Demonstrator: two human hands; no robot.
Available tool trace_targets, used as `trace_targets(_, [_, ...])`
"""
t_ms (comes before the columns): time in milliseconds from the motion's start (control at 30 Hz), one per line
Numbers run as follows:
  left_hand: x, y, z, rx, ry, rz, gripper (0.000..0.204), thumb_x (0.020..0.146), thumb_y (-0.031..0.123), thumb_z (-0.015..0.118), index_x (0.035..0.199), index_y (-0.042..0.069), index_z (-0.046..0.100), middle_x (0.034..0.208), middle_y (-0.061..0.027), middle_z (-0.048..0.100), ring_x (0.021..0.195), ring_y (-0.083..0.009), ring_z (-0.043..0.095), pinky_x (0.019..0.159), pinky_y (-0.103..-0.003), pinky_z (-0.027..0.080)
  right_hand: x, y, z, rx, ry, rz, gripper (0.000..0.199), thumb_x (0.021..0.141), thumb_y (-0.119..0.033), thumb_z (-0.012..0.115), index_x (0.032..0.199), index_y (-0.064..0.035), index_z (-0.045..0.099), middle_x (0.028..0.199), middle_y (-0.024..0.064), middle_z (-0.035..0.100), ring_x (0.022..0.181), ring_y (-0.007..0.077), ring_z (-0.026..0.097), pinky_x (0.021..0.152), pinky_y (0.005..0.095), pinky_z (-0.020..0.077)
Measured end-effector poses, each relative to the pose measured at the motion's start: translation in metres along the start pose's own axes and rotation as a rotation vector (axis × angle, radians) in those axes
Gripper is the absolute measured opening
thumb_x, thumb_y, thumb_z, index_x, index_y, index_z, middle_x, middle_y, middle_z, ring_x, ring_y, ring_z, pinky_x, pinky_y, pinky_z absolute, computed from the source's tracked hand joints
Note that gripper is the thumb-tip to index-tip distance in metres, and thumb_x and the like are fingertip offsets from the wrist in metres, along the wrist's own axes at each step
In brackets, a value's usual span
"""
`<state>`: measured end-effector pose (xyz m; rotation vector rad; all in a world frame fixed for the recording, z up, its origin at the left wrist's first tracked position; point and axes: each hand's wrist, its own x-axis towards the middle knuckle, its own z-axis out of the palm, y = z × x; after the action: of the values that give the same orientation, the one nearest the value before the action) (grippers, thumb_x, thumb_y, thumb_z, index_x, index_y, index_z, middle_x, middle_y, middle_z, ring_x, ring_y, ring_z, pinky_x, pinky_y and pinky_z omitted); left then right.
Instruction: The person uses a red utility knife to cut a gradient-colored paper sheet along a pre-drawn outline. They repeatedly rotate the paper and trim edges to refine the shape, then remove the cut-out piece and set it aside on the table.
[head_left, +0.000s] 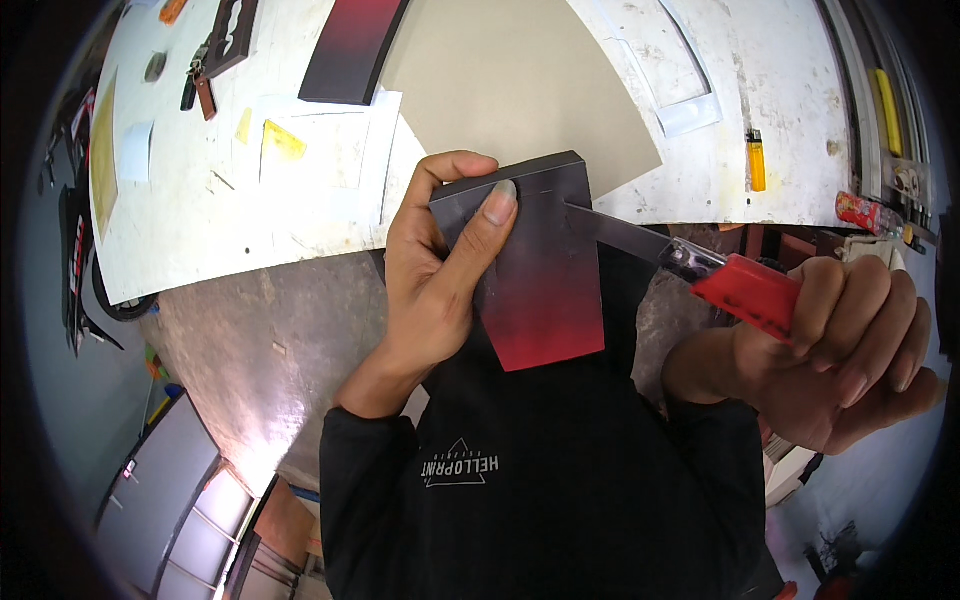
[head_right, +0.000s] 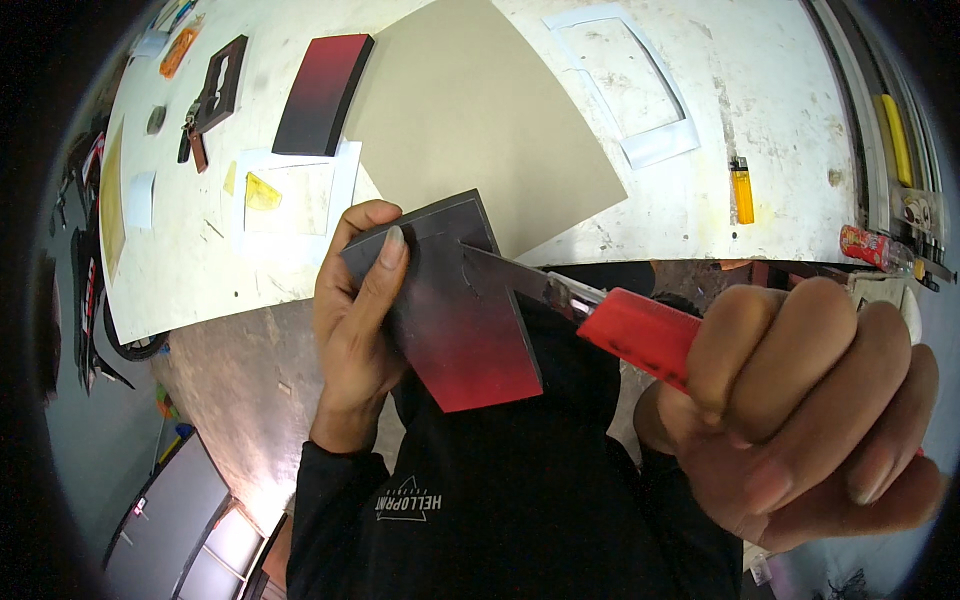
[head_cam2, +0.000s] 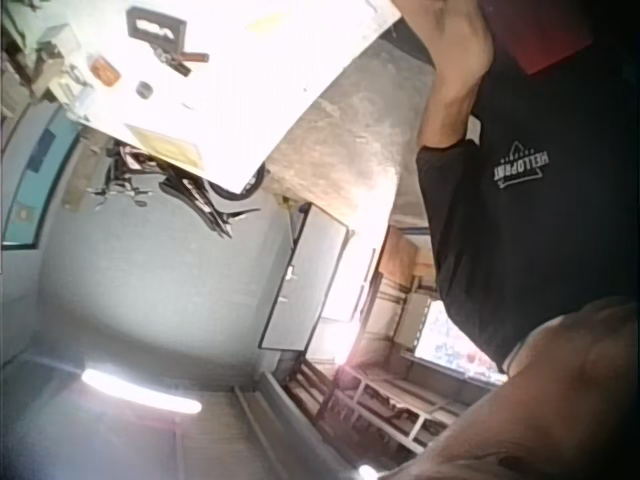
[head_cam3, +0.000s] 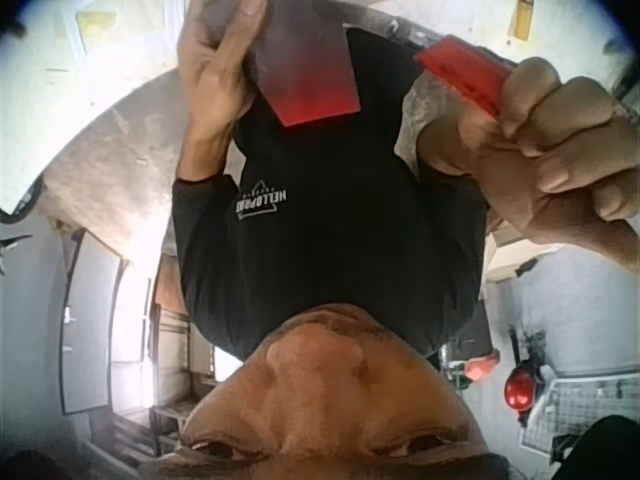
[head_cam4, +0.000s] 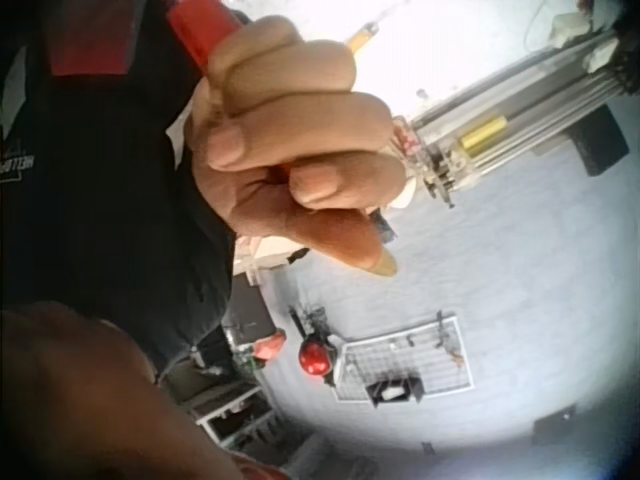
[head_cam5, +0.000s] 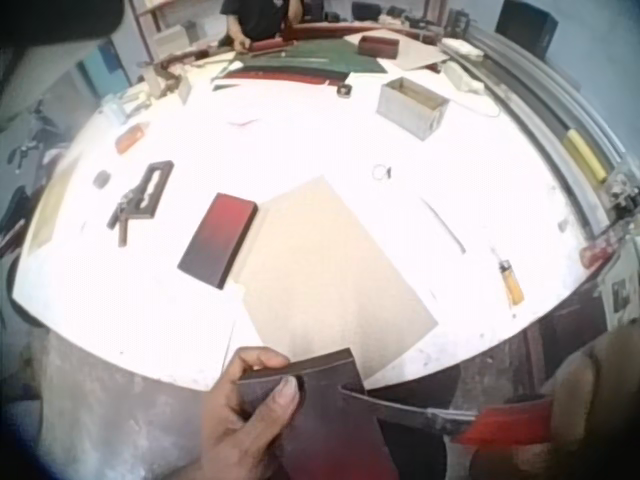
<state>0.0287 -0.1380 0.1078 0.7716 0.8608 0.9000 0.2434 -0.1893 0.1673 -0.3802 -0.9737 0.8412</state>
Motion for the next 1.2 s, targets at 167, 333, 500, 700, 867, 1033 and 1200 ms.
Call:
trace_targets(167, [-0.0001,-0.0016,-0.0009,0.062,-0.001,0.020,0.022,0.098,0.009,0.056,0.117,0.001,0.046,0.086,-0.0064,0.065,0.073,-0.0055,0.061,0.065,-0.018,0.047,0.0003,-0.0017,-0.0011,-0.001,-0.010,-0.002,0.037,0.101,-0.040,0.035,0.089,-0.0071,0.047,0.072,0.0047,0.048,0.058,0.0129,0.040,0.051,0.0289,0.0386])
trace_targets(333, [-0.0016,0.0031,0.0028,0.072,0.001,0.018,0.021,0.098,0.009,0.054,0.116,0.001,0.046,0.089,-0.0073,0.065,0.076,-0.0055,0.060,0.067,-0.018,0.047,0.0003,-0.0020,-0.0018,-0.005,-0.014,0.004,0.038,0.101,-0.041,0.035,0.090,-0.0068,0.047,0.073,0.0050,0.048,0.058,0.0132,0.040,0.051,0.0291,0.0389])
trace_targets(500, [-0.0010,0.0005,-0.0010,0.110,-0.038,0.051,0.020,0.098,0.008,0.053,0.116,0.001,0.046,0.088,-0.0066,0.064,0.076,-0.0051,0.059,0.068,-0.018,0.046,-0.0004,-0.0019,-0.0017,-0.012,-0.016,0.009,0.039,0.101,-0.041,0.034,0.091,-0.0064,0.048,0.073,0.0054,0.049,0.058,0.0134,0.041,0.050,0.0293,0.0392])
trace_targets(700, [-0.0023,0.0024,0.0012,0.138,-0.030,0.043,0.019,0.098,0.008,0.054,0.115,0.000,0.047,0.088,-0.0060,0.064,0.076,-0.0049,0.058,0.069,-0.018,0.046,-0.0013,-0.0035,-0.0025,-0.014,-0.019,0.011,0.040,0.102,-0.042,0.033,0.092,-0.0059,0.049,0.074,0.0059,0.050,0.059,0.0138,0.042,0.050,0.0296,0.0395])
trace_targets(867, [-0.0019,0.0026,-0.0017,0.152,-0.068,0.029,0.019,0.098,0.009,0.055,0.114,0.001,0.048,0.089,-0.0062,0.064,0.077,-0.0054,0.059,0.069,-0.018,0.046,-0.0020,-0.0045,-0.0032,-0.011,-0.021,0.016,0.042,0.102,-0.043,0.033,0.093,-0.0056,0.050,0.074,0.0063,0.050,0.059,0.0140,0.042,0.050,0.0298,0.0398])
trace_targets(1033, [-0.0019,0.0031,-0.0016,0.132,-0.044,-0.009,0.019,0.097,0.008,0.056,0.113,0.000,0.048,0.089,-0.0058,0.063,0.078,-0.0055,0.058,0.070,-0.019,0.046,-0.0026,-0.0034,-0.0044,-0.018,-0.020,0.028,0.043,0.102,-0.043,0.032,0.094,-0.0052,0.050,0.075,0.0067,0.051,0.059,0.0143,0.043,0.050,0.0300,0.0401])
trace_targets(1200, [-0.0009,0.0020,-0.0053,0.169,-0.048,-0.001,0.019,0.097,0.009,0.056,0.113,0.000,0.050,0.089,-0.0044,0.062,0.078,-0.0051,0.057,0.071,-0.018,0.045,-0.0018,-0.0030,-0.0059,-0.014,-0.022,0.038,0.044,0.102,-0.044,0.032,0.095,-0.0048,0.051,0.075,0.0070,0.052,0.059,0.0146,0.043,0.049,0.0302,0.0404])
